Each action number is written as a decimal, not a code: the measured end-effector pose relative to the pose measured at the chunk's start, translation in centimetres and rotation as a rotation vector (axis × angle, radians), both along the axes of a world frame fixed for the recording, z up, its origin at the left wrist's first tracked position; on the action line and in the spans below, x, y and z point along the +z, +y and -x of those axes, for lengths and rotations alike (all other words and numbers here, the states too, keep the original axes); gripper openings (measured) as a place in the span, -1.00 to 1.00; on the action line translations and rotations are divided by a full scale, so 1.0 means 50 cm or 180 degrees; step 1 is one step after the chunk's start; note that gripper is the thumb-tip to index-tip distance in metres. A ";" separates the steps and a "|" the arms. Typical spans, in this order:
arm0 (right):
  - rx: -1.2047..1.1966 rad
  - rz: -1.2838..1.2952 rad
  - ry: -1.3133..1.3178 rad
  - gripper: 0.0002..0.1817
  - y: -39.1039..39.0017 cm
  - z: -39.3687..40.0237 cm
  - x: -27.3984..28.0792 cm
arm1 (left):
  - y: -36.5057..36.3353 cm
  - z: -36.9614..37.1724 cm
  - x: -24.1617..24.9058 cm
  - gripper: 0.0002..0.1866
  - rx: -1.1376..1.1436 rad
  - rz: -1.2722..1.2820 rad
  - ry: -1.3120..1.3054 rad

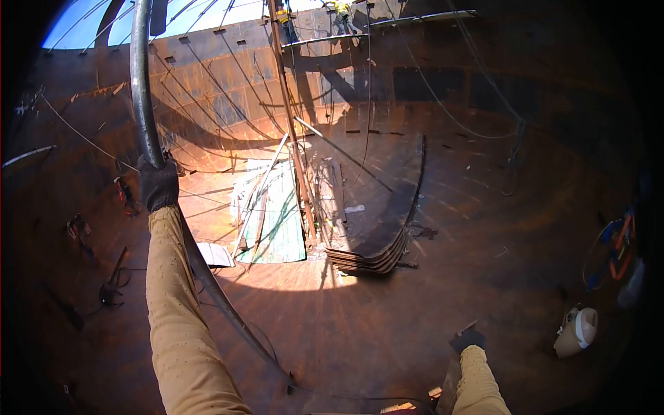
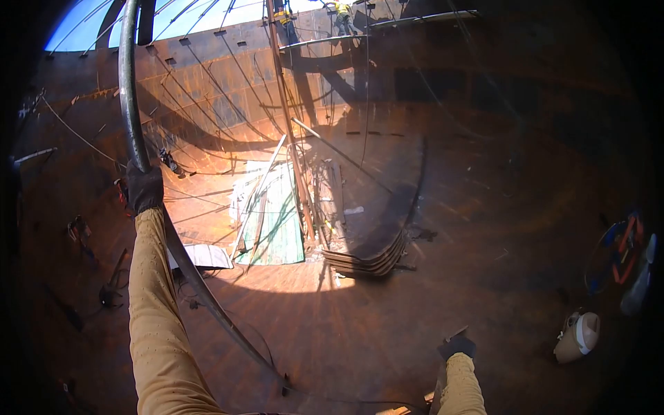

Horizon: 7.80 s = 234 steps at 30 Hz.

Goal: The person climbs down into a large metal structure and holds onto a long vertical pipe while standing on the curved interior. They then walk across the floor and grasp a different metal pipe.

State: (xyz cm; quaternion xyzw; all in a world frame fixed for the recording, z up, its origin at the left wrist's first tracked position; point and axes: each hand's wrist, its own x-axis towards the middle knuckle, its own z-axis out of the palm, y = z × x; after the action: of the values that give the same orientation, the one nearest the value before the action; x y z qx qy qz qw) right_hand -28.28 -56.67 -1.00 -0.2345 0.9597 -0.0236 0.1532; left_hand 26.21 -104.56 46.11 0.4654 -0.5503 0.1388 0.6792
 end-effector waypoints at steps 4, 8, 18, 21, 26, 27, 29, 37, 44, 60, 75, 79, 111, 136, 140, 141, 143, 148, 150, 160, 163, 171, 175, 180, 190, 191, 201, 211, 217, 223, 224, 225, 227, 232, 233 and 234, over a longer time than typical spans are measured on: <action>-0.0057 0.0127 0.0029 -0.42 0.002 -0.004 -0.001 | 0.002 -0.001 0.001 -0.61 0.0066 -0.0071 0.0002; -0.0020 0.0009 -0.0028 -0.40 0.001 -0.016 0.029 | 0.006 0.003 0.001 -0.60 -0.0181 -0.0063 0.0085; 0.0019 0.0210 0.0125 -0.40 0.008 -0.011 0.011 | 0.004 0.004 -0.003 -0.59 -0.0061 0.0045 0.0012; 0.0054 0.0121 0.0109 -0.41 0.006 -0.013 0.022 | 0.009 0.006 -0.002 -0.59 0.0013 0.0065 0.0003; 0.0061 0.0247 0.0222 -0.41 0.010 -0.004 -0.007 | 0.005 0.010 -0.006 -0.61 -0.0058 0.0127 0.0108; 0.0092 0.0207 0.0238 -0.41 0.009 0.002 -0.015 | -0.010 0.005 -0.008 -0.62 -0.0120 0.0195 0.0091; 0.0168 0.0119 0.0262 -0.41 0.009 0.006 -0.022 | -0.033 -0.009 -0.010 -0.62 -0.0232 0.0323 0.0052; -0.0055 -0.0050 -0.0043 -0.40 -0.001 -0.007 0.017 | -0.025 -0.009 -0.010 -0.58 -0.0028 0.0057 0.0007; 0.0030 -0.0124 -0.0045 -0.38 -0.002 -0.003 0.012 | 0.003 -0.002 -0.001 -0.58 0.0042 -0.0180 -0.0033; 0.0042 -0.0042 0.0037 -0.37 0.005 -0.009 0.018 | 0.008 0.007 -0.004 -0.62 0.0100 0.0081 0.0029; -0.0021 -0.0056 0.0074 -0.39 0.001 0.004 -0.010 | -0.003 -0.001 -0.006 -0.63 0.0131 0.0081 -0.0003; -0.0019 -0.0004 0.0088 -0.38 0.002 0.004 -0.013 | -0.005 -0.002 -0.006 -0.64 0.0118 0.0065 0.0009; 0.0027 -0.0045 0.0038 -0.38 0.002 -0.011 0.019 | 0.007 0.002 -0.005 -0.59 0.0076 -0.0009 -0.0007; 0.0066 -0.0010 -0.0006 -0.41 0.001 -0.018 0.036 | 0.003 0.000 -0.003 -0.60 0.0050 0.0023 -0.0054; 0.0019 0.0070 -0.0002 -0.42 0.003 -0.013 0.024 | 0.003 -0.003 -0.005 -0.61 -0.0026 -0.0024 -0.0072; -0.0004 0.0055 -0.0016 -0.42 0.002 -0.013 0.026 | 0.002 -0.004 -0.005 -0.61 -0.0027 -0.0034 -0.0068; -0.0052 0.0023 -0.0051 -0.42 0.001 -0.016 0.031 | -0.001 -0.005 -0.004 -0.61 -0.0030 -0.0057 -0.0065; 0.0037 -0.0024 -0.0036 -0.43 0.002 -0.014 0.031 | 0.001 -0.003 -0.004 -0.62 -0.0085 -0.0024 -0.0063; -0.0003 -0.0018 -0.0037 -0.42 0.002 -0.016 0.035 | 0.005 0.000 -0.003 -0.63 -0.0111 -0.0002 -0.0054; 0.0055 0.0073 0.0012 -0.39 0.007 -0.011 0.022 | -0.005 -0.007 -0.005 -0.63 -0.0091 -0.0079 -0.0014; 0.0083 0.0195 0.0086 -0.40 0.007 -0.005 0.004 | 0.002 0.000 -0.004 -0.62 0.0080 -0.0123 0.0020; 0.0034 0.0163 0.0061 -0.42 0.005 -0.007 0.007 | 0.024 0.013 -0.003 -0.64 0.0036 0.0077 0.0073; 0.0083 0.0109 0.0034 -0.42 0.006 -0.019 0.033 | 0.031 0.016 -0.001 -0.64 -0.0065 0.0097 0.0123; 0.0051 0.0037 0.0013 -0.43 0.007 -0.014 0.024 | 0.009 0.009 -0.003 -0.64 -0.0056 0.0173 0.0076; 0.0105 -0.0015 0.0039 -0.47 0.003 -0.012 0.023 | 0.011 0.007 -0.001 -0.61 -0.0080 0.0136 0.0027; 0.0105 -0.0023 0.0042 -0.47 0.003 -0.012 0.024 | 0.011 0.007 -0.001 -0.61 -0.0055 0.0152 0.0019; 0.0047 -0.0002 0.0045 -0.45 0.002 -0.019 0.034 | 0.025 0.012 0.002 -0.59 -0.0039 -0.0165 0.0067; 0.0042 0.0057 0.0261 -0.43 0.008 0.015 -0.037 | -0.003 0.001 -0.003 -0.58 -0.0043 -0.0057 0.0010; 0.0134 0.0124 0.0260 -0.43 0.009 0.026 -0.062 | -0.001 -0.002 -0.002 -0.61 -0.0036 -0.0075 -0.0113; 0.0121 0.0116 0.0204 -0.44 0.012 0.001 -0.011 | -0.013 -0.003 -0.006 -0.60 -0.0060 0.0022 -0.0061; 0.0114 0.0137 0.0209 -0.43 0.013 -0.001 -0.010 | -0.017 -0.007 -0.007 -0.59 -0.0021 -0.0026 -0.0080; 0.0106 0.0085 0.0197 -0.41 0.013 -0.003 -0.007 | -0.022 -0.011 -0.008 -0.59 -0.0005 -0.0005 -0.0103; 0.0102 -0.0018 0.0173 -0.38 0.009 -0.004 -0.001 | -0.032 -0.016 -0.009 -0.59 0.0041 0.0036 -0.0149; -0.0171 0.0282 -0.0189 -0.33 0.005 -0.032 0.065 | 0.002 0.001 -0.003 -0.61 0.0086 -0.0080 -0.0045; -0.0150 0.0384 -0.0228 -0.33 0.005 -0.041 0.077 | 0.024 0.013 -0.001 -0.62 0.0071 -0.0096 0.0045; -0.0207 0.0491 -0.0121 -0.35 0.009 -0.015 0.023 | 0.011 0.005 -0.001 -0.62 0.0060 -0.0077 0.0022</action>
State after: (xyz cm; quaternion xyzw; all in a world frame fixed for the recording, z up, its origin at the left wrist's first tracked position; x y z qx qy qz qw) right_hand -27.51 -56.22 0.13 -0.2139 0.9590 -0.1069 0.1521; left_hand 25.97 -104.00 46.05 0.4793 -0.5451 0.1369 0.6741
